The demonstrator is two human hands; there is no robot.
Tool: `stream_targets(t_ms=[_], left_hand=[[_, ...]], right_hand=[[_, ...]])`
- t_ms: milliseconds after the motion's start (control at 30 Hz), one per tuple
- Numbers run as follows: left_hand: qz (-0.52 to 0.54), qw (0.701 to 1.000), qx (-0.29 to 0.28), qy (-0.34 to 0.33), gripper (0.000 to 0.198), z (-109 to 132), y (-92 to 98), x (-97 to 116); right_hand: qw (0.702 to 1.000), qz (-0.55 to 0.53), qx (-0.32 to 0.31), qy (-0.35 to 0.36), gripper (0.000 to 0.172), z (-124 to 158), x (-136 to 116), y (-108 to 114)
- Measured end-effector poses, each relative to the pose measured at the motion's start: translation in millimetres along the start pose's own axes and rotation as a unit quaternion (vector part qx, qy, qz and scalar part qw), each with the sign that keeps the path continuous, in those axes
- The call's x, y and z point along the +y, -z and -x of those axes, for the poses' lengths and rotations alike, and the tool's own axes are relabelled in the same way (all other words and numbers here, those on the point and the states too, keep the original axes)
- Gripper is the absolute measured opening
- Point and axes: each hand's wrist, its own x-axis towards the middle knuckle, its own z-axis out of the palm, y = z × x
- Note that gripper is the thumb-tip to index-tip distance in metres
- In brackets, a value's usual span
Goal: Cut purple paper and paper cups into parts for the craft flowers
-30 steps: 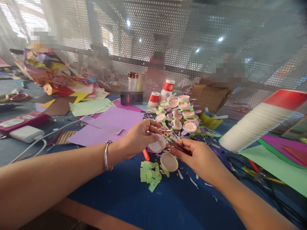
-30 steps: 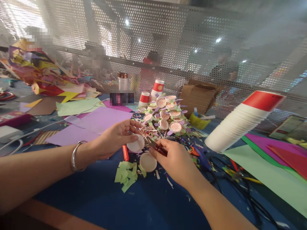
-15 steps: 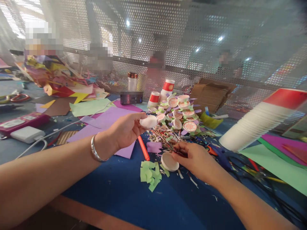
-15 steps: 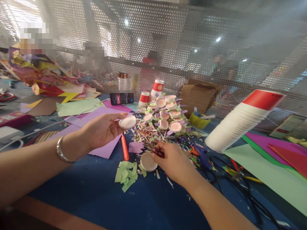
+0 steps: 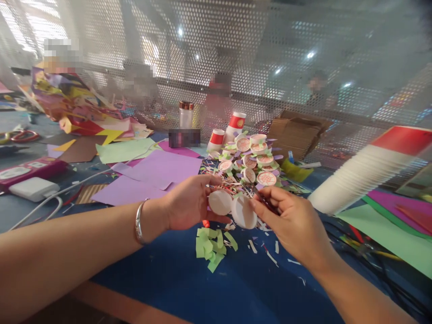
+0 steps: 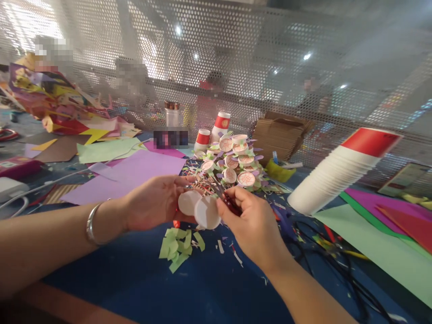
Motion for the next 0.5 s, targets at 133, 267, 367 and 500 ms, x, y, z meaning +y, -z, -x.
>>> stream_targets(t_ms=[133, 267, 367, 500], left_hand=[[-0.030, 0.998, -0.047, -0.028, 0.046, 5.2, -5.5, -10.5], [-0.078, 0.992, -0.071, -0.074, 0.069, 11.9, -12.2, -18.8], [-0.143, 0.975, -0.084, -0.145, 0.083, 15.3, -14.2, -25.9], [-0.245, 0.944, -0.097, -0.200, 0.091, 19.0, -14.3, -35.7]], right_hand=[[0.999, -0.036, -0.012, 0.003, 0.022, 3.4, -5.8, -4.4], [1.000, -0.025, -0.012, 0.003, 0.019, 4.3, -7.5, -5.9], [0.999, -0.030, -0.011, -0.005, 0.020, 6.0, -6.7, -7.1], [1.000, -0.026, 0.007, -0.001, 0.020, 8.3, -9.5, -8.8]])
